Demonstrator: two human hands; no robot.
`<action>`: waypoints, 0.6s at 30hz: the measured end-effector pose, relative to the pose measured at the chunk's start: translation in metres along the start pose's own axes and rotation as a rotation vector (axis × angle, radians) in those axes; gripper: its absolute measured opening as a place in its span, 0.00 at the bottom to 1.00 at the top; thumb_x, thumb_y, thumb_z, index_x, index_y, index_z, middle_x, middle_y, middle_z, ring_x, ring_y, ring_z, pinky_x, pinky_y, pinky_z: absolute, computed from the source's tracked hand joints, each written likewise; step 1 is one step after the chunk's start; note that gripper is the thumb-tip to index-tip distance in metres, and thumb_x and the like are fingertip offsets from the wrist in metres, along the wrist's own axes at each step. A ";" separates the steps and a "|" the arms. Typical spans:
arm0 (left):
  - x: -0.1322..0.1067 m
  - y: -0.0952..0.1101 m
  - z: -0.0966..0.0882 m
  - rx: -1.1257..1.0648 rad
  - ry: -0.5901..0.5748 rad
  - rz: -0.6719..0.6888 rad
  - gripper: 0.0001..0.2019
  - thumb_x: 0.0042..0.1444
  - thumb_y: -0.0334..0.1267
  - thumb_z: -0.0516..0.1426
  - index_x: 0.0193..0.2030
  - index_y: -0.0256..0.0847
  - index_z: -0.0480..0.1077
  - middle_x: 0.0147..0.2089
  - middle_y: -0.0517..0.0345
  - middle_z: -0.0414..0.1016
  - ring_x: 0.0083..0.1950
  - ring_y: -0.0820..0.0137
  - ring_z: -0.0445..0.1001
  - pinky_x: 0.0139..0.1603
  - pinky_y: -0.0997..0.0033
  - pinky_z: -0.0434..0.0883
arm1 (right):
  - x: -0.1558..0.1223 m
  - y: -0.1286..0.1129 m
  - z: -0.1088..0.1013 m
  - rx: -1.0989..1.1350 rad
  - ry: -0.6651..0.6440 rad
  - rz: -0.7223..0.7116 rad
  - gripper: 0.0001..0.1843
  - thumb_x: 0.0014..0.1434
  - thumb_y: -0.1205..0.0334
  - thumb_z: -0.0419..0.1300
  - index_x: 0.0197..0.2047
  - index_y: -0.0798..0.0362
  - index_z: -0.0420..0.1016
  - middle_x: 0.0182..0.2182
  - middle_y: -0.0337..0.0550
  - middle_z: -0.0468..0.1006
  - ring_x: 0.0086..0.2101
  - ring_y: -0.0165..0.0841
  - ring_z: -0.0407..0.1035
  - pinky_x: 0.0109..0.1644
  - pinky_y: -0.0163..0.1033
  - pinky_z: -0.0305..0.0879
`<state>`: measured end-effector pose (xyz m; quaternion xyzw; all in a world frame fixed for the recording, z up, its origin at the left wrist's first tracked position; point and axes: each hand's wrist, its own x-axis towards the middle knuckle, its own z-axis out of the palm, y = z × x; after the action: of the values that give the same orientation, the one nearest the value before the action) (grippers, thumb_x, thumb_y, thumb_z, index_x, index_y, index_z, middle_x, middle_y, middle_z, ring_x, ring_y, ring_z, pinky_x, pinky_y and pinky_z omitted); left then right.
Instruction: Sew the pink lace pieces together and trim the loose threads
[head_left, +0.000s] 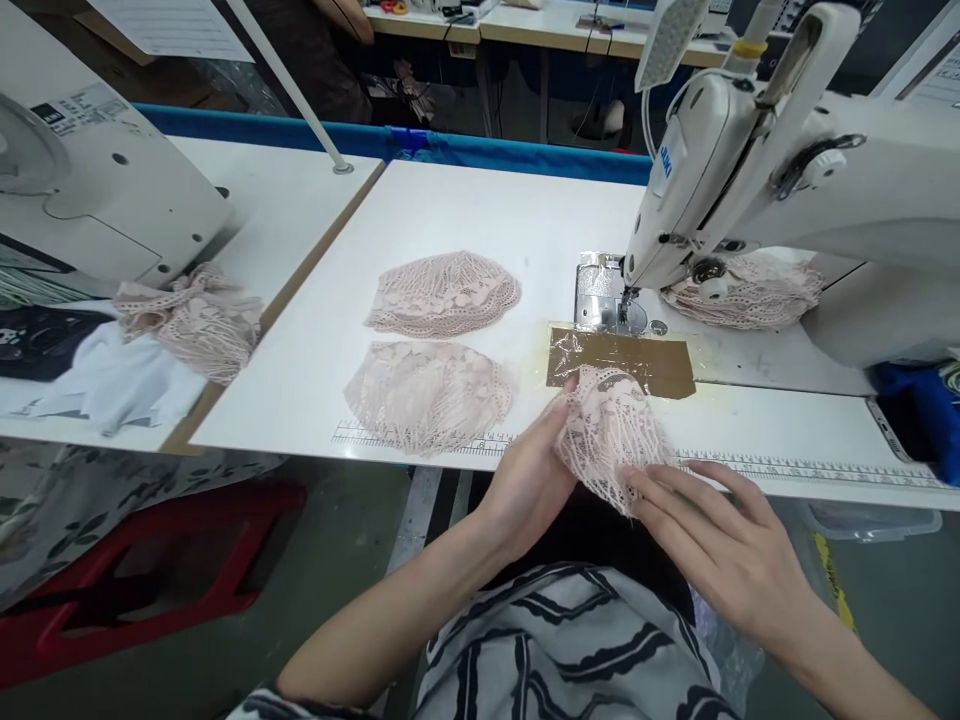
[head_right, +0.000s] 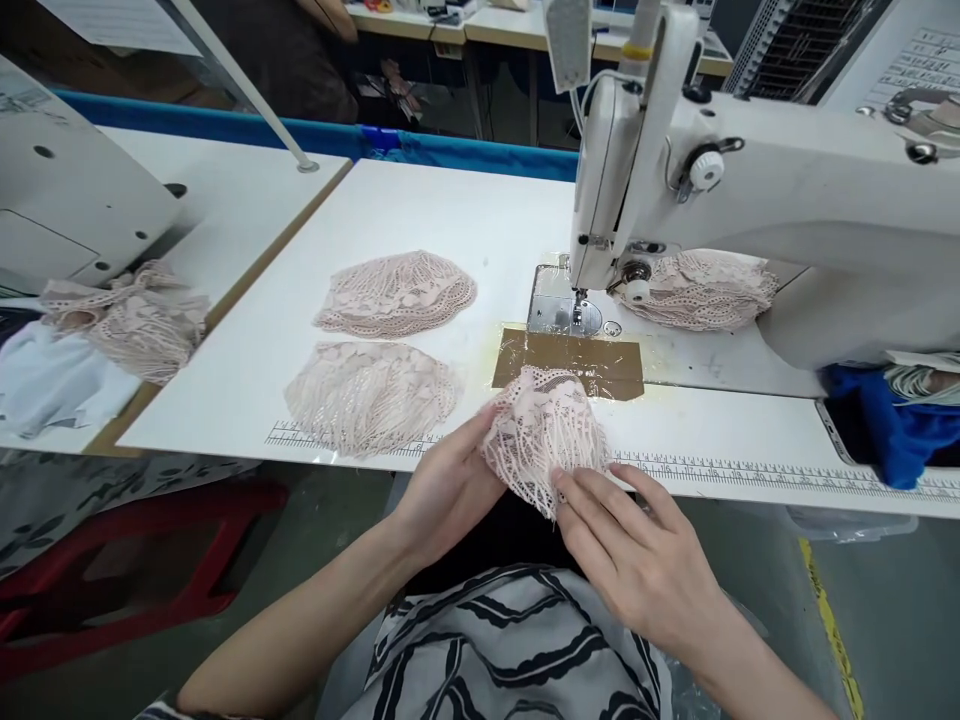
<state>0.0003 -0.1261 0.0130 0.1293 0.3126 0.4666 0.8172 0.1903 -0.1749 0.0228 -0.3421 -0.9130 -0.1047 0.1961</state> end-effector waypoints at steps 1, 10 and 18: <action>-0.002 0.003 0.000 0.010 0.004 0.009 0.19 0.66 0.42 0.51 0.62 0.45 0.67 0.64 0.56 0.68 0.67 0.61 0.63 0.67 0.61 0.60 | -0.001 -0.001 0.001 0.013 0.022 0.029 0.10 0.62 0.75 0.56 0.40 0.53 0.76 0.50 0.44 0.79 0.47 0.37 0.74 0.55 0.48 0.62; -0.009 0.014 -0.005 -0.103 0.029 0.061 0.20 0.69 0.43 0.46 0.67 0.54 0.58 0.64 0.60 0.67 0.67 0.65 0.63 0.66 0.61 0.62 | -0.007 -0.018 0.026 0.119 0.206 0.201 0.10 0.59 0.73 0.61 0.44 0.53 0.76 0.36 0.43 0.82 0.35 0.35 0.72 0.41 0.44 0.59; 0.004 0.007 -0.013 -0.079 0.017 0.136 0.21 0.69 0.44 0.44 0.68 0.57 0.55 0.65 0.60 0.66 0.67 0.63 0.63 0.64 0.58 0.64 | -0.005 -0.024 0.039 0.151 0.255 0.284 0.12 0.57 0.73 0.63 0.44 0.53 0.75 0.21 0.34 0.72 0.24 0.29 0.64 0.36 0.42 0.55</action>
<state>-0.0116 -0.1203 0.0051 0.1138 0.2914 0.5343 0.7853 0.1664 -0.1830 -0.0161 -0.4357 -0.8286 -0.0496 0.3481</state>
